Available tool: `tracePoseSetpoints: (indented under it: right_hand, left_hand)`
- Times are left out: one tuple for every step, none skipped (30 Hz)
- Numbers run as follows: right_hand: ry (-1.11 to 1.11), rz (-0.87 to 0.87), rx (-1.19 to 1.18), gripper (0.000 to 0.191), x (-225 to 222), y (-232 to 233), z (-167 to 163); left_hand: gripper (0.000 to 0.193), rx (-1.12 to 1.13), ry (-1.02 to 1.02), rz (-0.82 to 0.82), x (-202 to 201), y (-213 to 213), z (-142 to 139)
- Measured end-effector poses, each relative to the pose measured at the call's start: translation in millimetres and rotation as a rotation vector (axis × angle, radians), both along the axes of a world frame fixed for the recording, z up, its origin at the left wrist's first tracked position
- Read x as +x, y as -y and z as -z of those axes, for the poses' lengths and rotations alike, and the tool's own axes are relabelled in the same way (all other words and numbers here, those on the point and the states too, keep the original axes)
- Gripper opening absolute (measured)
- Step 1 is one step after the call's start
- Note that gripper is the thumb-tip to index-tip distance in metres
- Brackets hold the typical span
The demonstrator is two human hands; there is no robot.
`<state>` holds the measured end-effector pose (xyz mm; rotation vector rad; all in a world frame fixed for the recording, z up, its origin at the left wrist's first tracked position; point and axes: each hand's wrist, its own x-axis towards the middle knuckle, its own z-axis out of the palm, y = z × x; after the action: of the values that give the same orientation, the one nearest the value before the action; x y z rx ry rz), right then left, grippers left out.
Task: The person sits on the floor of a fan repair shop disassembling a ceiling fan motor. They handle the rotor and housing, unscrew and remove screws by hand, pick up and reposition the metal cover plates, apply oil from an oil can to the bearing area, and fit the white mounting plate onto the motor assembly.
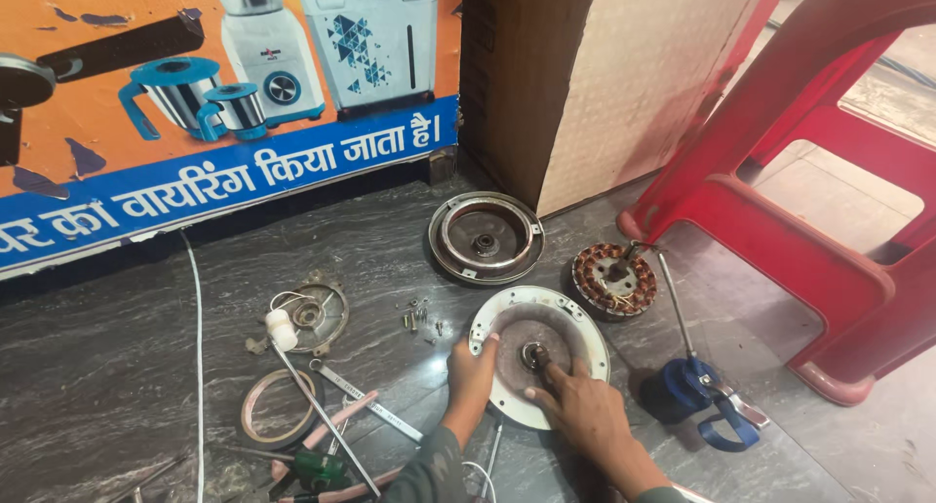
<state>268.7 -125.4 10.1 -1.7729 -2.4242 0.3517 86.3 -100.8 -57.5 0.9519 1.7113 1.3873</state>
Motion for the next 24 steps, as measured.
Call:
tracePoseSetpoints:
  right_hand:
    - [0.001, 0.004, -0.006, 0.054, -0.1, 0.1, -0.3]
    - [0.003, 0.007, -0.012, 0.054, 0.2, 0.5, -0.7]
    - [-0.008, 0.012, -0.011, 0.055, 0.6, 1.1, -1.1]
    - [-0.019, 0.019, -0.010, 0.057, 1.1, 2.3, -1.7]
    - [-0.030, 0.027, -0.009, 0.059, 1.8, 3.3, -2.4]
    - [-0.043, 0.021, -0.006, 0.058, 2.0, 4.0, -3.1]
    - [-0.057, 0.017, -0.004, 0.056, 2.6, 5.0, -3.7]
    - [-0.071, 0.015, -0.001, 0.055, 3.3, 5.7, -4.4]
    - [-0.073, 0.016, -0.010, 0.056, 3.9, 6.2, -4.7]
    - [-0.076, 0.015, -0.020, 0.058, 4.5, 6.4, -4.9]
    - [-0.078, 0.011, -0.027, 0.059, 4.8, 5.9, -5.0]
    - [-0.074, 0.013, -0.048, 0.061, 5.1, 5.2, -5.0]
    - [-0.071, 0.013, -0.070, 0.062, 5.3, 4.3, -5.0]
    - [-0.068, 0.014, -0.091, 0.063, 5.3, 3.4, -5.0]
    - [-0.069, 0.003, -0.103, 0.065, 5.2, 2.4, -5.2]
    - [-0.070, -0.005, -0.117, 0.068, 4.9, 2.0, -5.5]
    - [-0.070, -0.012, -0.133, 0.070, 4.8, 2.2, -6.1]
    - [-0.062, -0.024, -0.129, 0.073, 4.5, 2.7, -6.9]
    - [-0.056, -0.035, -0.126, 0.075, 4.0, 3.9, -8.0]
    - [-0.049, -0.048, -0.123, 0.077, 3.3, 5.5, -9.2]
    - [-0.034, -0.044, -0.132, 0.073, 2.4, 7.3, -10.6]
    - [-0.018, -0.041, -0.141, 0.070, 1.8, 9.3, -11.9]
    - [-0.002, -0.041, -0.151, 0.066, 0.5, 10.7, -13.1]
    - [0.000, -0.045, -0.130, 0.066, -1.0, 11.4, -14.1]
  left_hand:
    - [0.036, -0.013, 0.002, 0.001, 0.0, -0.7, 0.6]
    - [0.037, -0.034, -0.011, -0.009, 0.3, -1.2, 1.3]
    - [0.037, -0.054, -0.025, -0.019, 0.5, -2.0, 1.7]
    - [0.038, -0.074, -0.038, -0.027, 0.9, -2.5, 2.1]
    - [0.038, -0.054, -0.035, -0.031, 1.4, -2.2, 2.6]
    - [0.038, -0.035, -0.031, -0.036, 1.9, -1.9, 2.9]
    - [0.038, -0.017, -0.029, -0.039, 2.4, -0.9, 3.1]
    - [0.038, -0.001, -0.051, -0.045, 3.0, 0.1, 3.2]
    - [0.038, 0.013, -0.075, -0.049, 3.3, 1.3, 3.0]
    - [0.038, 0.025, -0.099, -0.055, 3.6, 2.8, 2.8]
    - [0.038, 0.004, -0.084, -0.051, 3.6, 3.5, 2.1]
    - [0.038, -0.016, -0.068, -0.049, 3.6, 4.1, 1.4]
    - [0.038, -0.036, -0.053, -0.049, 3.4, 4.6, 0.6]
    - [0.038, -0.017, -0.056, -0.053, 3.0, 5.1, -0.2]
    - [0.038, 0.005, -0.060, -0.055, 2.7, 5.3, -0.8]
    - [0.037, 0.024, -0.065, -0.055, 2.2, 5.7, -1.3]
    - [0.037, 0.040, -0.069, -0.047, 1.9, 6.2, -1.3]
    - [0.037, 0.057, -0.073, -0.037, 1.3, 6.6, -1.1]
    - [0.037, 0.075, -0.077, -0.028, 0.7, 6.9, -0.6]
    - [0.036, 0.095, -0.056, -0.007, 0.2, 7.2, 0.5]
    - [0.035, 0.116, -0.035, 0.014, -0.7, 7.0, 1.7]
    - [0.034, 0.136, -0.013, 0.035, -1.5, 6.9, 3.4]
    - [0.034, 0.109, -0.002, 0.045, -2.5, 6.3, 5.3]
    - [0.033, 0.081, 0.009, 0.054, -3.4, 5.3, 7.4]
